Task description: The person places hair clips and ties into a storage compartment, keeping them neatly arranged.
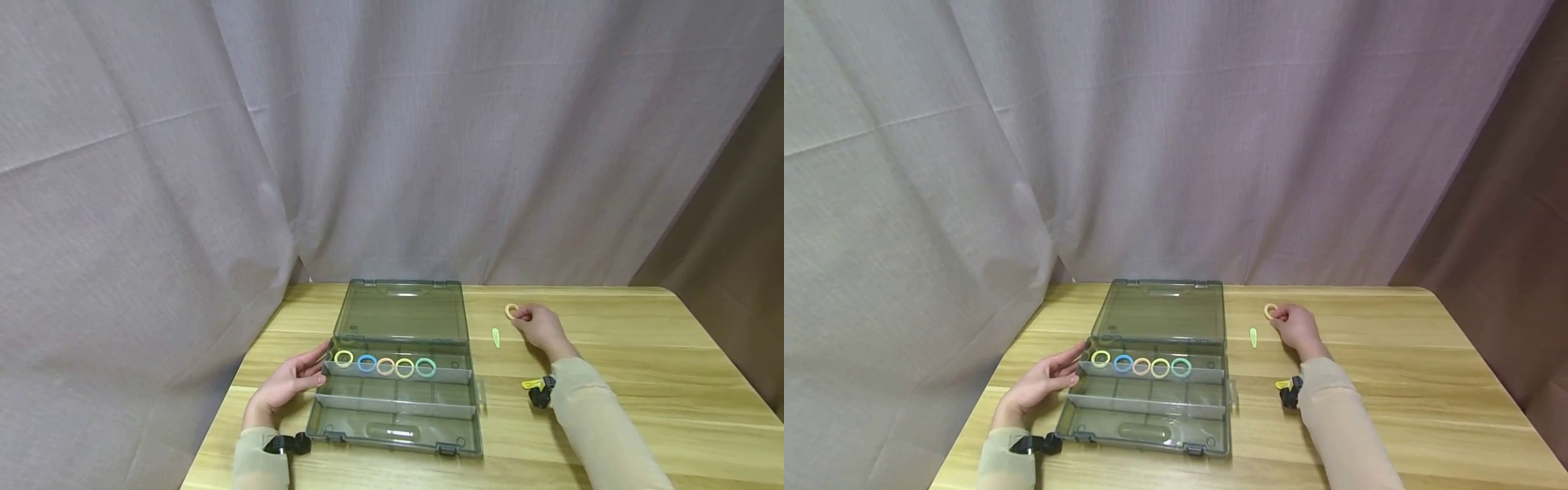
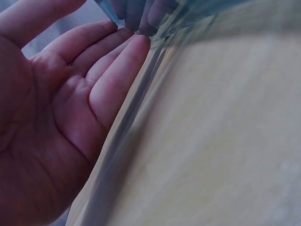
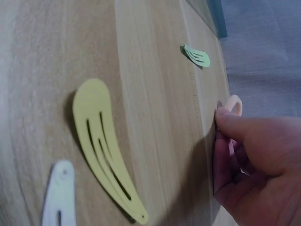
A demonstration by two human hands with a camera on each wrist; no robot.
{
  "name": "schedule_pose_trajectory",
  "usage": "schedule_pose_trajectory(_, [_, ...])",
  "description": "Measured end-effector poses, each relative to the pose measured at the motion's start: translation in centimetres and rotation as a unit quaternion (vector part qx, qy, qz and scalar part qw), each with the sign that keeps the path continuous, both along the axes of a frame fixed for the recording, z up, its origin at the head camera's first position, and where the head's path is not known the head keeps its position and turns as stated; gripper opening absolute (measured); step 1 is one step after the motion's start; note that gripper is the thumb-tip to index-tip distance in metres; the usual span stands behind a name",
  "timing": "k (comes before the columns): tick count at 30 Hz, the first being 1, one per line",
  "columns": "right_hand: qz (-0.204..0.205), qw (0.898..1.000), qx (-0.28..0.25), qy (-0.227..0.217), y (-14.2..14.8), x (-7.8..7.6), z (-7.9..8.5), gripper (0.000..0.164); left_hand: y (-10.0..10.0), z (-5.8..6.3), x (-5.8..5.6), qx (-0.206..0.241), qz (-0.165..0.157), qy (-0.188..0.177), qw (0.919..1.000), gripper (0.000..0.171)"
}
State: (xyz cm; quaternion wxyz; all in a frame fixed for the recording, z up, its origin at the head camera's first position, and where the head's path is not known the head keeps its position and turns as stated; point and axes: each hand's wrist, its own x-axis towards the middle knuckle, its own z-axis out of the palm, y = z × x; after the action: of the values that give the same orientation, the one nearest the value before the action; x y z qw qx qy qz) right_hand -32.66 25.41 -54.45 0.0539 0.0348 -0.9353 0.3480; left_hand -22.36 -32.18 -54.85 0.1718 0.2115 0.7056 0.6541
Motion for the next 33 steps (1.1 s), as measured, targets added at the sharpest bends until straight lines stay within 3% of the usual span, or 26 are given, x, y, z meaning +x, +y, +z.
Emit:
schedule_pose_trajectory(14, [-0.006,0.998,-0.036,-0.054,0.9,-0.1,0.2,0.023,0.1,0.0,-0.2,-0.002,-0.008,-0.001,1.0000,0.078])
schedule_pose_trajectory(26, [0.013,1.000,0.007,0.005,-0.1,0.8,0.7,0.024,0.1,-0.2,-0.3,0.006,-0.011,-0.002,0.9999,0.078])
schedule_pose_trajectory(33, [0.015,1.000,0.000,0.012,-0.6,1.6,1.2,0.021,0.1,-0.2,-0.3,0.005,-0.008,-0.003,0.9999,0.077])
